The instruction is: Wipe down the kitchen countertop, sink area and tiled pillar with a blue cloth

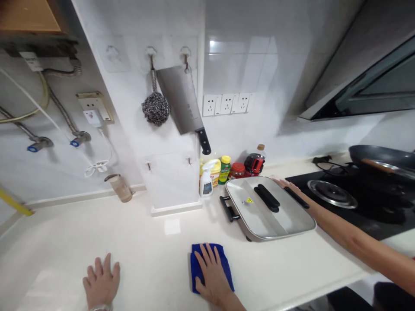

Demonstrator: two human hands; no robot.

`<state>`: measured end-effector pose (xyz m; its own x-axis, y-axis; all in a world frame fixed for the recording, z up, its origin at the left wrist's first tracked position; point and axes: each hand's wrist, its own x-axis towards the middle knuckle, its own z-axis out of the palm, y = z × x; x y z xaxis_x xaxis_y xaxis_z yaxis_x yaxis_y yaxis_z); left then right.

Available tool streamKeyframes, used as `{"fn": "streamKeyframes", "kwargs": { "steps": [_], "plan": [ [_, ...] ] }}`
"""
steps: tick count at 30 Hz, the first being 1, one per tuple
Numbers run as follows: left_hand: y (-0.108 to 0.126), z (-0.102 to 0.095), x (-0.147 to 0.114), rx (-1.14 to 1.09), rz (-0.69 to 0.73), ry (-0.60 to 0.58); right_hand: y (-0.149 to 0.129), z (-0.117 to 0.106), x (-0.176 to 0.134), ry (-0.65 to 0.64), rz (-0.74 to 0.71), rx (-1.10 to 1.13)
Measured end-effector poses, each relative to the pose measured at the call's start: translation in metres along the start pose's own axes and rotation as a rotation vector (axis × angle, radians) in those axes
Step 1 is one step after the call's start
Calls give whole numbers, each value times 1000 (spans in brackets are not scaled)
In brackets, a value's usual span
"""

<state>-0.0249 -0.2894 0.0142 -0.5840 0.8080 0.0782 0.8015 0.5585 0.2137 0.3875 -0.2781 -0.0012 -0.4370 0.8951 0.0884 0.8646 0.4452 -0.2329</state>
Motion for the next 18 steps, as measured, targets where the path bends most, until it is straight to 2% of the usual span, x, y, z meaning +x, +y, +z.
{"fn": "streamKeyframes", "kwargs": {
  "steps": [11,15,18],
  "plan": [
    [-6,17,4,0,18,88,106,3,108,131,65,-101],
    [-5,15,4,26,21,75,123,1,139,150,133,-118],
    [-5,11,4,33,10,40,118,2,148,174,157,-116]
  ]
}}
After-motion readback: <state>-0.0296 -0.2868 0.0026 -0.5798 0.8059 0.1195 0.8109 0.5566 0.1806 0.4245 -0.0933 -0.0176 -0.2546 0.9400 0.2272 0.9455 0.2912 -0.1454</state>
